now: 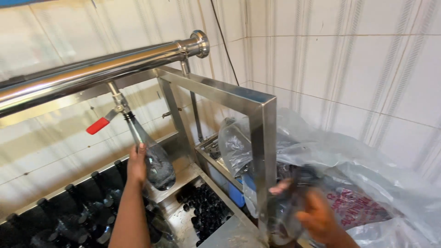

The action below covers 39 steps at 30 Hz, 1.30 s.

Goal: Manually filling and capping glass bottles at a production station

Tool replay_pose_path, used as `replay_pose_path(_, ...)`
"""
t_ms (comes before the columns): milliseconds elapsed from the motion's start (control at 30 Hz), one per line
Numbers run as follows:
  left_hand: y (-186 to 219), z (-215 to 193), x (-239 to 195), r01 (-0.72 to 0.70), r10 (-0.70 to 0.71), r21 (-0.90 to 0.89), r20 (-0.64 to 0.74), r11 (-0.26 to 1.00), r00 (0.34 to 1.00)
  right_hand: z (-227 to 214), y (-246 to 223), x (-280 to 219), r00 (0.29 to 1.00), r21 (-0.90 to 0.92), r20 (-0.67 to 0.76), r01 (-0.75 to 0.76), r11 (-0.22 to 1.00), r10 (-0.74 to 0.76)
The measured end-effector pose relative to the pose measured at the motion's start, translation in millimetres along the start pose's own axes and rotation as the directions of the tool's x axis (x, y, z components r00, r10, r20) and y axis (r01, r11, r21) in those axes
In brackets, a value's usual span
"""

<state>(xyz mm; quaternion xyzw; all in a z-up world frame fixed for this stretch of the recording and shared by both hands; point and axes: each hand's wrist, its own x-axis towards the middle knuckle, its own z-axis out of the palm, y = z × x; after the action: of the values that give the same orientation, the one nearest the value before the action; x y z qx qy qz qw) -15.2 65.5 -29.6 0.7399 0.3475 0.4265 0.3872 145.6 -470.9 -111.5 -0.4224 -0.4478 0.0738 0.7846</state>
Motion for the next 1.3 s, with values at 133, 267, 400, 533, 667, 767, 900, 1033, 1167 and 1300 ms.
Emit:
replay_pose_path(133, 23.6, -22.0, -16.0, 0.344, -0.233, -0.362, 0.317, 0.866, 0.919, 151.5, 19.7, 77.0, 0.939, -0.704, 0.213, -0.043, 0.709, 0.269)
replay_pose_path(267, 36.0, -34.3, -21.9, 0.390, -0.189, -0.417, 0.445, 0.821, 0.875, 270.5, 51.9, 146.6, 0.898, -0.485, 0.304, -0.140, 0.863, 0.317)
replay_pose_path(400, 73.6, -42.8, -49.9, 0.379, -0.156, -0.442, 0.463, 0.813, 0.873, 304.7, 114.6, 191.1, 0.881, -0.706, 0.340, 0.008, 0.708, 0.329)
replay_pose_path(533, 5.3, -23.0, -10.2, 0.419, -0.218, -0.500, 0.410, 0.758, 0.885, 318.5, 92.2, 204.8, 0.794, -0.767, 0.430, 0.071, 0.637, 0.430)
replay_pose_path(667, -89.3, -0.9, 46.1, 0.395, -0.218, -0.580, 0.352, 0.712, 0.910, 311.2, 139.9, 256.2, 0.875, -0.703, 0.251, -0.129, 0.700, 0.413)
replay_pose_path(767, -22.2, -14.4, 0.8, 0.390, -0.243, -0.578, 0.317, 0.717, 0.917, 309.4, 169.7, 300.2, 0.933, -0.631, 0.226, -0.080, 0.772, 0.281)
replay_pose_path(900, 23.6, -32.1, -27.5, 0.347, -0.258, -0.591, 0.233, 0.728, 0.938, 340.0, 182.7, 302.5, 0.792, -0.396, 0.433, -0.262, 0.880, 0.430)
replay_pose_path(1033, 40.1, -54.7, -58.8, 0.361, -0.261, -0.350, 0.302, 0.864, 0.917, 352.7, 213.0, 307.0, 0.842, -0.497, 0.304, -0.260, 0.828, 0.446)
replay_pose_path(1167, 83.5, -78.7, -87.3, 0.111, -0.117, 0.075, 0.084, 0.991, 0.990, 354.9, 231.1, 310.3, 0.854, -0.547, 0.278, -0.235, 0.803, 0.440)
replay_pose_path(1300, 114.7, -102.4, -74.4, -0.310, 0.362, 0.309, -0.128, 0.899, 0.923, 340.0, 248.2, 315.8, 0.862, -0.513, 0.291, -0.225, 0.828, 0.415)
